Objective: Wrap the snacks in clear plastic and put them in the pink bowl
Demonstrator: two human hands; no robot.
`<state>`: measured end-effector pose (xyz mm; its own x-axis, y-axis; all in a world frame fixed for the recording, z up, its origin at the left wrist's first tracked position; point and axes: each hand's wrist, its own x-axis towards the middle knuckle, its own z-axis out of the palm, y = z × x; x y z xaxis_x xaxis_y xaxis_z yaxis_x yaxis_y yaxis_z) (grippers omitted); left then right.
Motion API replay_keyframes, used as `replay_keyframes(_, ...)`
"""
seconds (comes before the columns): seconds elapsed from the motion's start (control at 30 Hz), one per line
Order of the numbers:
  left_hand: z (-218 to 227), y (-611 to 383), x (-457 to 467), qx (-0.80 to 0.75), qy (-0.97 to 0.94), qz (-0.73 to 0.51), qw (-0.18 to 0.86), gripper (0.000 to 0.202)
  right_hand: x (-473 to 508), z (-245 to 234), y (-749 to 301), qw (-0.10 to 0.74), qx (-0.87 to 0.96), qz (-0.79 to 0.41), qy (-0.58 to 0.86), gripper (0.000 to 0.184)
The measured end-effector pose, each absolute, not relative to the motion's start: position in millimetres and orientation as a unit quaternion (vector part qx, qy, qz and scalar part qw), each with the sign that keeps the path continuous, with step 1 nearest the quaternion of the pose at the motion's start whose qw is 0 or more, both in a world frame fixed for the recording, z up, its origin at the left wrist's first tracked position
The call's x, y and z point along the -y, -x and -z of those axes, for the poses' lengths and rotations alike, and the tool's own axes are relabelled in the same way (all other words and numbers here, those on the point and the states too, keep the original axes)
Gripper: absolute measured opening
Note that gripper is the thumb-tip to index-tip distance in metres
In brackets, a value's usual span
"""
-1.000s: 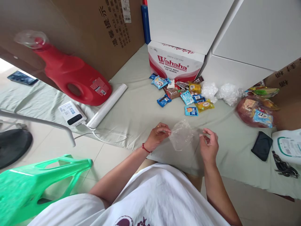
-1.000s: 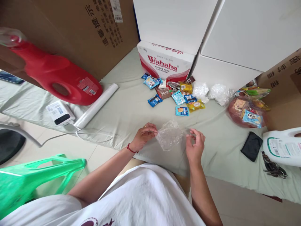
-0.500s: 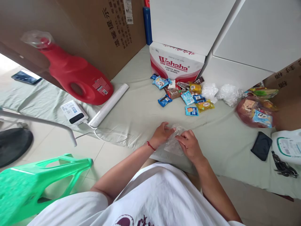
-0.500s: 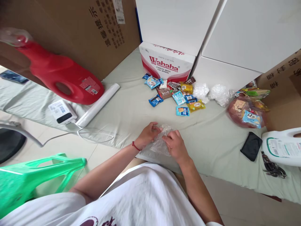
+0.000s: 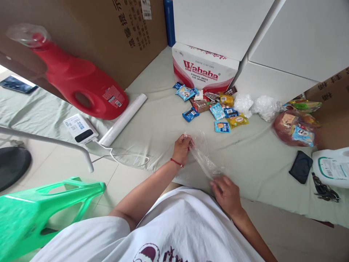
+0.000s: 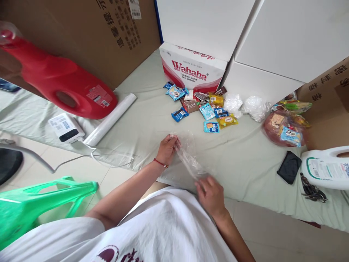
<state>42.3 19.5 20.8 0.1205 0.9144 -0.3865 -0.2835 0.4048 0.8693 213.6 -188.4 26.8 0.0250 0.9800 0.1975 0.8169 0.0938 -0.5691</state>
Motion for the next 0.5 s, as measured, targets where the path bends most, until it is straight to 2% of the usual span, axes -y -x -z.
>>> replay_keyframes(0.1,-19.4,-40.4,-18.2,-0.467,-0.299,-0.443,0.704,0.035,194.8,-37.3,-220.6,0.255,0.71,-0.369,0.542,0.02)
replay_keyframes(0.17,-20.7,-40.3,-16.5,-0.446,-0.29,-0.438,0.725,0.04,187.0,-50.3,-230.4,0.306,0.651,-0.423,0.551,0.024)
replay_keyframes(0.3,-29.4,-43.6,-9.7,-0.429,-0.285,-0.424,0.745,0.044,149.4,-74.9,-235.2,0.414,0.508,-0.344,0.673,0.029)
replay_keyframes(0.5,-40.7,-48.8,4.3,-0.417,-0.313,-0.412,0.747,0.049,96.6,-68.3,-189.0,0.4,0.603,-0.226,0.652,0.024)
